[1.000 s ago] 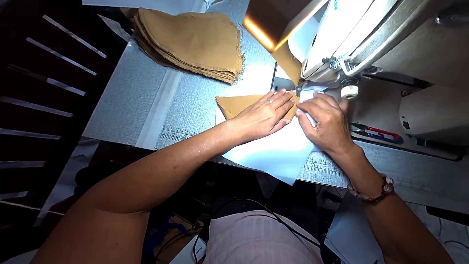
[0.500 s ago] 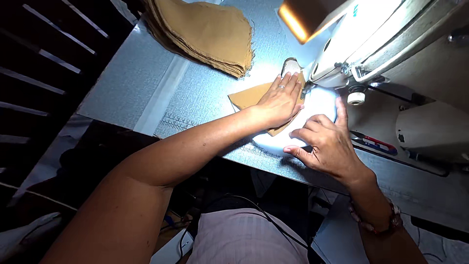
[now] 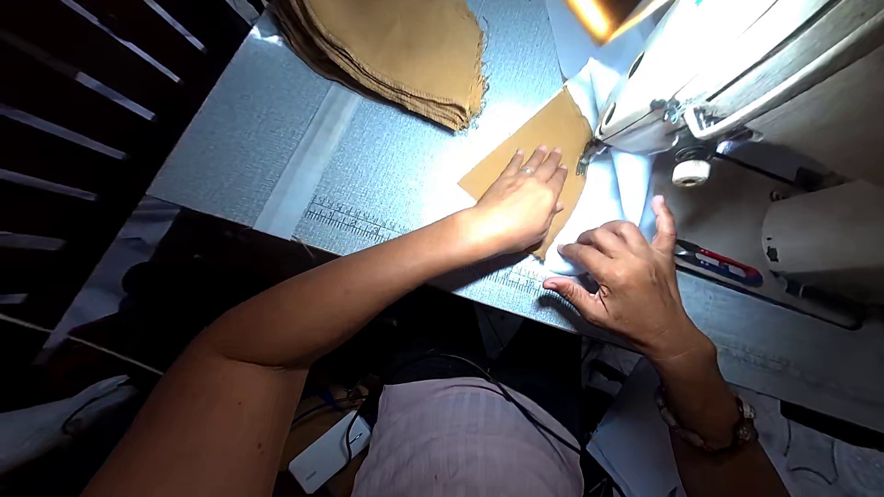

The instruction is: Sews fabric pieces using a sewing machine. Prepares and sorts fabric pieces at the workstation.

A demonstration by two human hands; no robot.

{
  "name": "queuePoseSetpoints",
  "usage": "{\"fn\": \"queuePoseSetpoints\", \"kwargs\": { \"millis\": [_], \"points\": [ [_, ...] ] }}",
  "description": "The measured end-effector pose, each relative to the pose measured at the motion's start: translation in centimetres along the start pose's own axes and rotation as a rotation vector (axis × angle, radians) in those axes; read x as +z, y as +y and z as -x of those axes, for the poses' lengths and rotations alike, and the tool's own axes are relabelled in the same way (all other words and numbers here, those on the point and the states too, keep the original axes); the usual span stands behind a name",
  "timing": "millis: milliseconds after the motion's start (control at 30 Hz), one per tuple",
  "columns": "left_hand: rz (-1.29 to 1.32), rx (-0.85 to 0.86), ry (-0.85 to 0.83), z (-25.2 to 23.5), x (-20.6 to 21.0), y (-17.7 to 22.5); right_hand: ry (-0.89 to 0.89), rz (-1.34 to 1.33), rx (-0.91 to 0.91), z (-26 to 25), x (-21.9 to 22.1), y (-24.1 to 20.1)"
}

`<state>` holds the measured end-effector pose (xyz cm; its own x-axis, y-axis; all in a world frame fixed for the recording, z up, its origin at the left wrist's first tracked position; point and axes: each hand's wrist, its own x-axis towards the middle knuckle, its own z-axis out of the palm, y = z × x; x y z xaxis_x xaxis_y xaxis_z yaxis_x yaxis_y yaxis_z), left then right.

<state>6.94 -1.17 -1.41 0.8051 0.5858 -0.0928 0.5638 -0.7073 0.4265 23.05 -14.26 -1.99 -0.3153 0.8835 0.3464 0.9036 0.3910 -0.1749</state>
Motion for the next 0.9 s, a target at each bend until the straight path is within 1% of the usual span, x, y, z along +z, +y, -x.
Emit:
{"fn": "queuePoseSetpoints", "kwargs": {
  "millis": [167, 267, 433, 567, 700, 900],
  "points": [
    [0.156, 0.329, 0.258, 3.9, 1.1, -2.7, 0.037, -0.036, 0.048, 1.4, 0.7, -2.2],
    [0.156, 0.412, 0.308, 5.7, 1.4, -3.2, 0.084, -0.068, 0.103, 2.6, 1.8, -3.2],
    [0.076, 0.443, 0.306, 6.8, 1.9, -3.2, 0.140, -0.008, 0.133, 3.7, 2.7, -4.1],
    [0.012, 0.480, 0.316, 6.7, 2.0, -3.3, 0.191, -0.053, 0.144, 3.4, 2.7, -4.4],
    [-0.018, 0.537, 0.331, 6.5, 2.5, -3.3, 0.144, -0.067, 0.219, 2.6, 2.7, -4.4],
    [-0.030, 0.532, 0.346, 5.9, 2.6, -2.9, 0.170, 0.016, 0.265, 2.5, 3.4, -4.6]
  ]
}}
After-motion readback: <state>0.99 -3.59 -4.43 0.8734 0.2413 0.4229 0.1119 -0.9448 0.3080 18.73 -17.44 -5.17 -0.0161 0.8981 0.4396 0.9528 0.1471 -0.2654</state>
